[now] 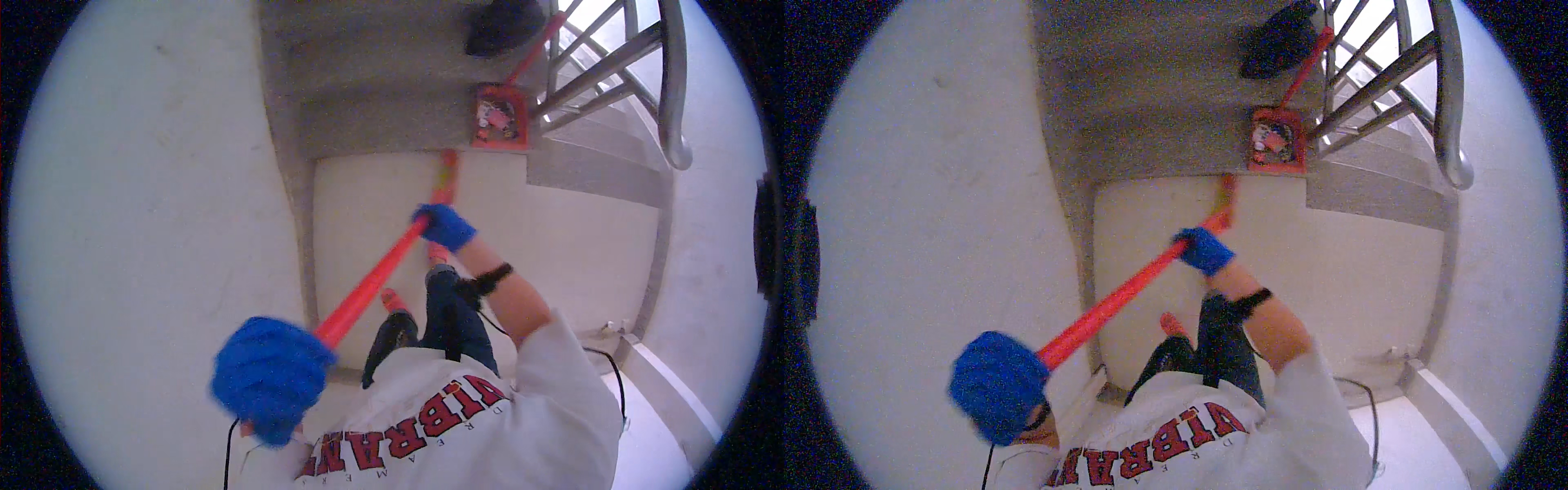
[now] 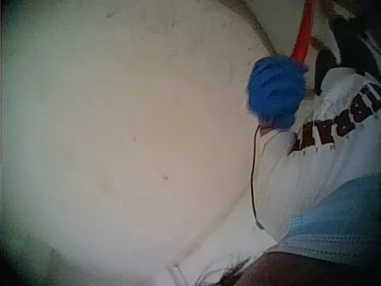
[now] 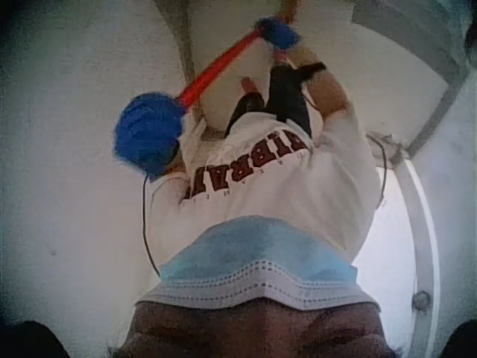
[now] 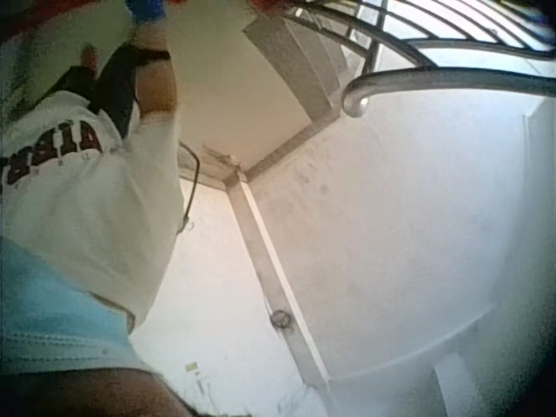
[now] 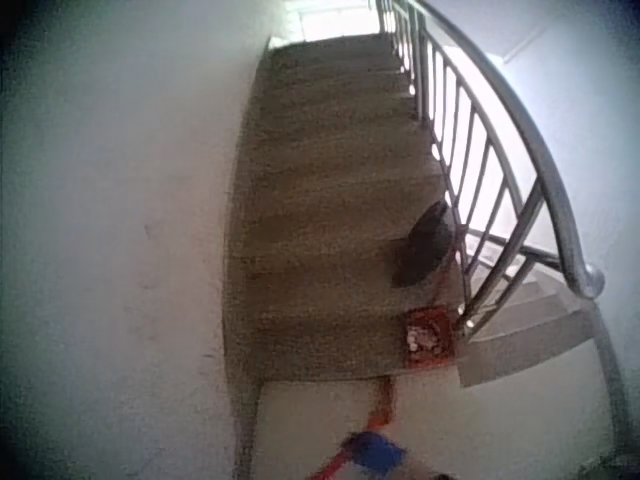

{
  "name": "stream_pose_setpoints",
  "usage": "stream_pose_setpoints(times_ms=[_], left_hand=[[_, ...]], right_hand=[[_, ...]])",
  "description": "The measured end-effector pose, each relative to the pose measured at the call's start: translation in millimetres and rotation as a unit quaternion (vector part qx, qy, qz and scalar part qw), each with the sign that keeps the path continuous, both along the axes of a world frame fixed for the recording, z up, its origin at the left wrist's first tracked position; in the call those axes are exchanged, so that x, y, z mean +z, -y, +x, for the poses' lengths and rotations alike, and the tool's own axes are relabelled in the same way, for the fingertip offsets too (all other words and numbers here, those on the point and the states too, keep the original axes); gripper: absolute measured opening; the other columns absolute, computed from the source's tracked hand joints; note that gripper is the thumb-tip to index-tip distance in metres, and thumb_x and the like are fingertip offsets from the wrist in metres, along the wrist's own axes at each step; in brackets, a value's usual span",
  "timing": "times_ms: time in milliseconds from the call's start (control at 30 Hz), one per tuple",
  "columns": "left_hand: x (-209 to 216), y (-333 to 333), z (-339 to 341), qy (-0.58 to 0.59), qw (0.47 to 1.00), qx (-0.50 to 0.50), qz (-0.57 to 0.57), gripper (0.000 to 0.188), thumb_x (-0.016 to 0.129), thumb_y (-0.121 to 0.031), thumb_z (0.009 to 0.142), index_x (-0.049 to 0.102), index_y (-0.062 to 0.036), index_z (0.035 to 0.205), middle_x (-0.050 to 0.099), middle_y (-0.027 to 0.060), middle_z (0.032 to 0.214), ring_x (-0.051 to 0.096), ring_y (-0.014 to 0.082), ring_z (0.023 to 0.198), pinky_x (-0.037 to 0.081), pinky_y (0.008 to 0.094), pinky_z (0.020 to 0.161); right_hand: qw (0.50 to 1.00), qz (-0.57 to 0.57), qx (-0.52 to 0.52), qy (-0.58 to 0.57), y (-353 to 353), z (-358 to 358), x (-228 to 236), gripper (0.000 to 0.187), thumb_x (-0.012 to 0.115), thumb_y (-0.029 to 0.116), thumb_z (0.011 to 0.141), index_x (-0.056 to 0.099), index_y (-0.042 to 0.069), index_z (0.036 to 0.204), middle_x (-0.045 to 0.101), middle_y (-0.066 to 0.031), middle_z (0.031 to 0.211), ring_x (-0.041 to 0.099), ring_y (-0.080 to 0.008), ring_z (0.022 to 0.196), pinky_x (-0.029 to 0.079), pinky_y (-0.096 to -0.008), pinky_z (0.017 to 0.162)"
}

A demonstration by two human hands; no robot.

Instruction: The recorder is sweeping concrete stairs with a broom and collecting debris in a dustpan.

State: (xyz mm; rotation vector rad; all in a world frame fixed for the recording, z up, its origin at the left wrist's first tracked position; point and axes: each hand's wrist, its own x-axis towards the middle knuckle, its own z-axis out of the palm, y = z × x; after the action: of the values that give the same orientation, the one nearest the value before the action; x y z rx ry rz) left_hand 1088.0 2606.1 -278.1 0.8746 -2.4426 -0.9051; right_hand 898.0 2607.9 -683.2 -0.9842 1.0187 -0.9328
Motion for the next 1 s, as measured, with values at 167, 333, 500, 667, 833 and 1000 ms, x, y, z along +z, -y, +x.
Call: stream_pose_setpoints(times_ms=[167, 333, 500, 667, 833, 1000], left_hand=[[-106.0, -28.8, -96.5, -0.282, 0.925, -0.017, 0.254, 0.02, 0.046, -0.019, 0.07, 0.047, -0.0056, 0.054, 0.05, 0.0081, 0.059, 0.048, 0.024, 0.056, 0.041, 0.0355, 0.06], [-124.4, 31.7, -95.4, -0.413, 0.787, 0.187, 0.419, 0.03, 0.03, -0.028, 0.076, 0.033, -0.0115, 0.051, 0.036, 0.0025, 0.047, 0.035, 0.0174, 0.047, 0.036, 0.0366, 0.06], [-20.0, 33.6, -19.5, -0.418, 0.856, 0.158, 0.259, 0.022, 0.039, -0.021, 0.066, 0.026, -0.0149, 0.049, 0.027, -0.002, 0.044, 0.03, 0.0138, 0.04, 0.024, 0.0288, 0.039], [10.0, 32.0, -9.7, -0.381, 0.916, 0.121, -0.012, 0.017, 0.042, -0.019, 0.064, 0.035, -0.0126, 0.05, 0.031, 0.0001, 0.045, 0.035, 0.0143, 0.038, 0.028, 0.0259, 0.037], [-59.9, 49.8, -15.2, -0.177, 0.95, 0.256, 0.027, 0.008, 0.045, -0.015, 0.059, 0.043, -0.0118, 0.051, 0.039, 0.0022, 0.048, 0.043, 0.0149, 0.045, 0.033, 0.0263, 0.04], [-189.5, 46.4, -100.9, -0.246, 0.848, 0.031, 0.469, 0.022, 0.041, -0.017, 0.074, 0.049, -0.004, 0.058, 0.05, 0.0073, 0.059, 0.049, 0.0174, 0.062, 0.039, 0.03, 0.065]], right_hand=[[0.974, -0.008, -0.11, -0.2, -118.7, -224.6, -97.1, 0.008, 0.044, 0.005, 0.063, 0.045, 0.007, 0.055, 0.044, -0.0052, 0.052, 0.044, -0.0182, 0.051, 0.038, -0.028, 0.055], [0.846, 0.009, 0.046, -0.531, -77.2, -219.2, 2.8, 0.006, 0.048, 0.009, 0.062, 0.05, 0.006, 0.057, 0.052, -0.0122, 0.057, 0.048, -0.0192, 0.049, 0.037, -0.0294, 0.047], [0.96, 0.079, 0.106, -0.248, -44.3, -90.7, 107.0, 0.024, 0.054, 0.008, 0.059, 0.055, 0.004, 0.083, 0.056, -0.0074, 0.068, 0.052, -0.0123, 0.063, 0.042, -0.0265, 0.059], [0.994, -0.081, -0.055, -0.044, -13.6, 13.7, -10.8, 0.016, 0.053, 0.012, 0.063, 0.053, 0.007, 0.078, 0.053, -0.0106, 0.069, 0.051, -0.0228, 0.069, 0.041, -0.0313, 0.063], [0.949, -0.069, -0.019, -0.308, -4.5, -89.6, 50.2, 0.02, 0.055, 0.011, 0.06, 0.056, 0.01, 0.08, 0.055, -0.0117, 0.074, 0.053, -0.0258, 0.068, 0.043, -0.0319, 0.06], [0.802, 0.238, -0.166, -0.521, -76.0, -211.3, -44.1, 0.012, 0.047, 0.013, 0.068, 0.051, 0.003, 0.063, 0.054, -0.0099, 0.064, 0.053, -0.0207, 0.061, 0.041, -0.0301, 0.052]])
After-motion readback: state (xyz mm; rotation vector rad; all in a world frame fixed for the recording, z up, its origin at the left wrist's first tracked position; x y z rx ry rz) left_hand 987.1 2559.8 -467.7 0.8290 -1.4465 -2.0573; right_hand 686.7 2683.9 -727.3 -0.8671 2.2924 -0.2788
